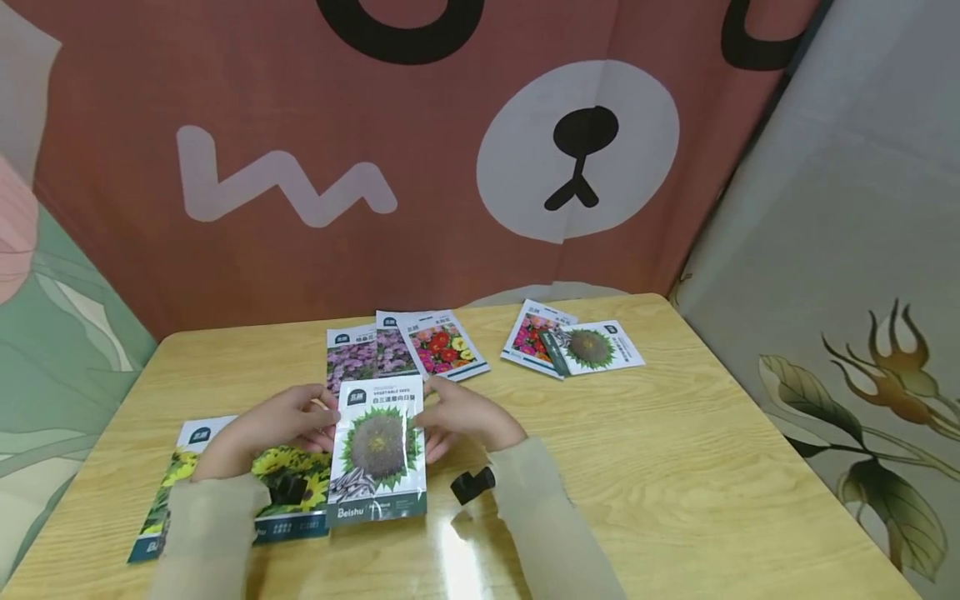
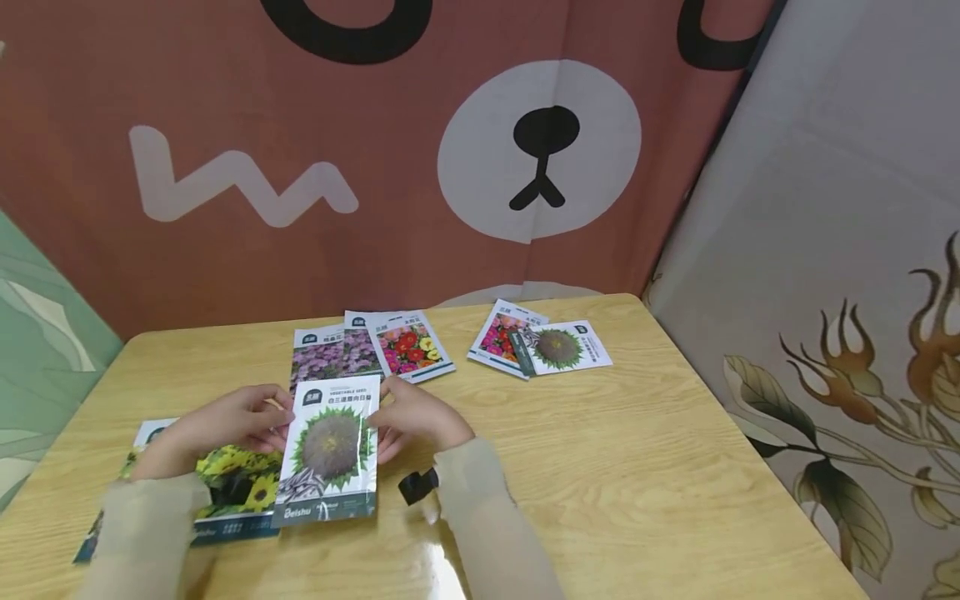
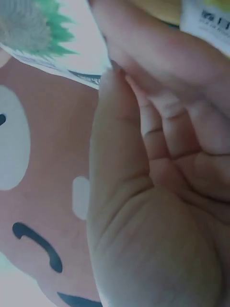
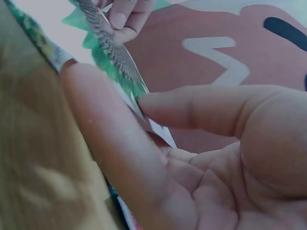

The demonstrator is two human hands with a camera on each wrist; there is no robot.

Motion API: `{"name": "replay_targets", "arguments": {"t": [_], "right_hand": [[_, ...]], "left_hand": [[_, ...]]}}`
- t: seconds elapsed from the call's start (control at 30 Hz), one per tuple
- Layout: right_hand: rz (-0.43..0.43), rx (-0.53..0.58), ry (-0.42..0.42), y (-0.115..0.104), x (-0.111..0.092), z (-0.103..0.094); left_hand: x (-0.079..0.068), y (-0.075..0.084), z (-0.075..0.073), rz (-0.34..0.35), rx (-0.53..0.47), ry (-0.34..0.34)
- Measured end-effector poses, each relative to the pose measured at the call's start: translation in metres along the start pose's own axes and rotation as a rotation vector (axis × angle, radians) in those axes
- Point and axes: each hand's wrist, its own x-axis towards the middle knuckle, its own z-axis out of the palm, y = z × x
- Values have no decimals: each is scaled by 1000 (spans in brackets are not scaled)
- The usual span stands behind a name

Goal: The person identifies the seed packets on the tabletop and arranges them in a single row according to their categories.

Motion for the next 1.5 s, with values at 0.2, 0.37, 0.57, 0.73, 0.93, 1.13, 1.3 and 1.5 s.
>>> {"name": "replay_targets", "arguments": {"t": [0.2, 0.37, 0.57, 0.73, 0.93, 1.13, 1.3, 1.5], "right_hand": [[50, -10, -30, 12, 11, 3], [77, -19, -22, 18, 15, 2], [89, -39, -19, 25, 12, 6], [109, -51, -27, 34, 12, 8], [99, -17, -18, 40, 17, 8], [64, -29, 10, 43, 25, 9], [59, -53, 45, 41, 27, 9], [61, -54, 59, 41, 27, 9]], "left_hand": [[4, -8, 1, -74, 0, -17], [6, -10, 3, -108, 5, -29], [8, -18, 10, -115, 9, -68], [10, -28, 19, -152, 9, -50], [10, -31, 20, -178, 24, -11], [11, -29, 19, -232, 74, 43], [13, -25, 17, -264, 95, 57], [14, -21, 16, -275, 113, 52]]}}
